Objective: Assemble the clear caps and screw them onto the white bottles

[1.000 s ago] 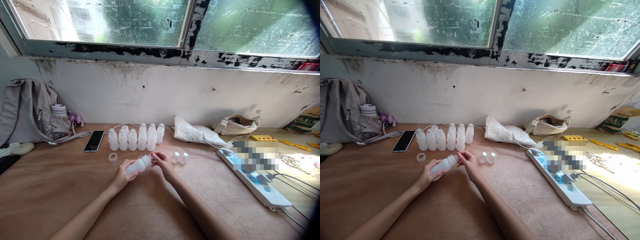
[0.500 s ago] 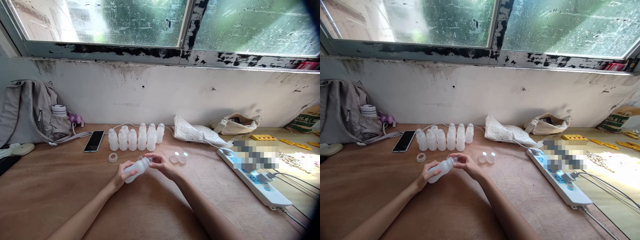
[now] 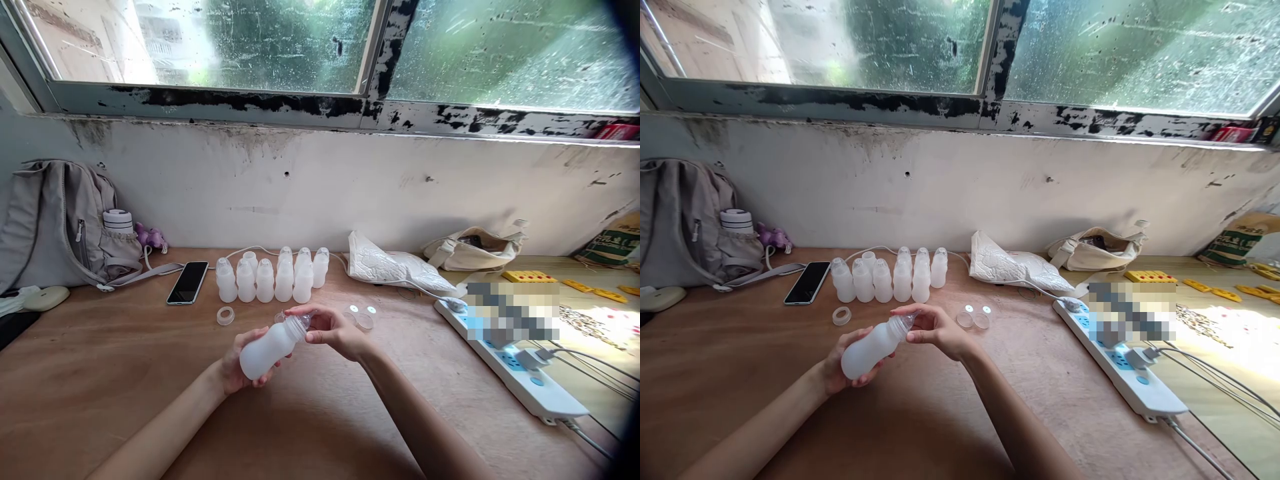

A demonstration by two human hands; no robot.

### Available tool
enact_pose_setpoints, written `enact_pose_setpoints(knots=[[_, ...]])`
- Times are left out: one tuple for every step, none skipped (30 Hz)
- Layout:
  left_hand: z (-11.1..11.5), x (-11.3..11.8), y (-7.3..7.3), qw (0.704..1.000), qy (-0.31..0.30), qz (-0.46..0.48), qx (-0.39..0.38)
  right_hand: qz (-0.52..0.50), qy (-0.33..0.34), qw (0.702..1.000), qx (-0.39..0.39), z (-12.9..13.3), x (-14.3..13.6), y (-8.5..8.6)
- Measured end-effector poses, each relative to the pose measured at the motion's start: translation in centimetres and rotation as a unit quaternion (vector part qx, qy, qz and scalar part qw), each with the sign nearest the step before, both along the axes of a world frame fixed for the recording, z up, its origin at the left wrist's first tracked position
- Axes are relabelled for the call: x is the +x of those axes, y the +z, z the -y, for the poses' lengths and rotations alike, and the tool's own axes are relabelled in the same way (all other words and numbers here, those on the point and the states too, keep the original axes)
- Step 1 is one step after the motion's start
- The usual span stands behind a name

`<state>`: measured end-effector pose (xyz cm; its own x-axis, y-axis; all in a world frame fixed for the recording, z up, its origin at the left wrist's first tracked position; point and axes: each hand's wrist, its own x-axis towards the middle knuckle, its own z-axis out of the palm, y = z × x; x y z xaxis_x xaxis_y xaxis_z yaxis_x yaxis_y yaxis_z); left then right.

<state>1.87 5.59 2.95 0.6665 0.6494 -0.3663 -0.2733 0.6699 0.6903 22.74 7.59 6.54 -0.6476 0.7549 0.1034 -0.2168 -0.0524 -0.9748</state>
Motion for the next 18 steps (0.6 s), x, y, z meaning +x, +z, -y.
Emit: enact_pose_setpoints(knots=[[0.0, -0.1, 0.2, 1.000, -0.011, 0.006, -0.008, 0.001, -0.001, 1.000, 0.008, 0.1, 0.0, 0.3], [0.0, -0.1, 0.3, 1.000, -0.023, 0.008, -0.015, 0.002, -0.003, 1.000, 0.015, 0.3, 0.1, 0.6], [0.1, -0.2, 0.5, 0.999, -0.035, 0.005, -0.017, 0.004, -0.005, 1.000, 0.022, 0.4, 0.1, 0.9], [0.1, -0.3, 0.7, 0.999, -0.049, -0.005, -0.013, 0.009, -0.009, 1.000, 0.027, 0.5, 0.1, 1.1], [0.1, -0.3, 0.9, 0.998, -0.059, -0.020, 0.000, 0.019, -0.017, 0.999, 0.030, 0.6, 0.1, 1.3], [0.1, -0.4, 1.2, 0.997, -0.064, -0.043, 0.025, 0.036, -0.032, 0.998, 0.032, 0.6, 0.0, 1.3], [0.1, -0.4, 1.5, 0.993, -0.063, -0.075, 0.067, 0.064, -0.057, 0.996, 0.035, 0.6, -0.1, 1.3], [0.1, -0.4, 1.8, 0.983, -0.051, -0.121, 0.130, 0.102, -0.092, 0.990, 0.037, 0.5, -0.2, 1.1], [0.1, -0.4, 2.1, 0.960, -0.029, -0.179, 0.215, 0.151, -0.128, 0.980, 0.036, 0.4, -0.3, 0.8], [0.2, -0.4, 2.4, 0.917, 0.000, -0.243, 0.316, 0.206, -0.157, 0.965, 0.032, 0.3, -0.5, 0.4], [0.2, -0.4, 2.6, 0.854, 0.029, -0.305, 0.420, 0.263, -0.173, 0.949, 0.022, 0.1, -0.6, -0.1], [0.2, -0.4, 2.8, 0.777, 0.052, -0.358, 0.516, 0.316, -0.173, 0.933, 0.008, -0.1, -0.7, -0.5], [0.3, -0.4, 2.9, 0.699, 0.067, -0.396, 0.592, 0.357, -0.162, 0.920, -0.006, -0.3, -0.8, -0.9], [0.3, -0.5, 2.9, 0.633, 0.073, -0.420, 0.646, 0.382, -0.146, 0.913, -0.017, -0.4, -0.7, -1.1], [0.3, -0.5, 2.9, 0.587, 0.073, -0.433, 0.680, 0.388, -0.133, 0.912, -0.020, -0.6, -0.6, -1.2], [0.2, -0.6, 2.9, 0.561, 0.069, -0.442, 0.696, 0.377, -0.126, 0.917, -0.013, -0.7, -0.4, -1.1], [0.1, -0.7, 2.8, 0.550, 0.068, -0.449, 0.701, 0.354, -0.120, 0.928, 0.003, -0.7, -0.2, -0.8], [0.0, -0.9, 2.8, 0.549, 0.068, -0.454, 0.698, 0.324, -0.112, 0.939, 0.026, -0.8, 0.1, -0.5]])
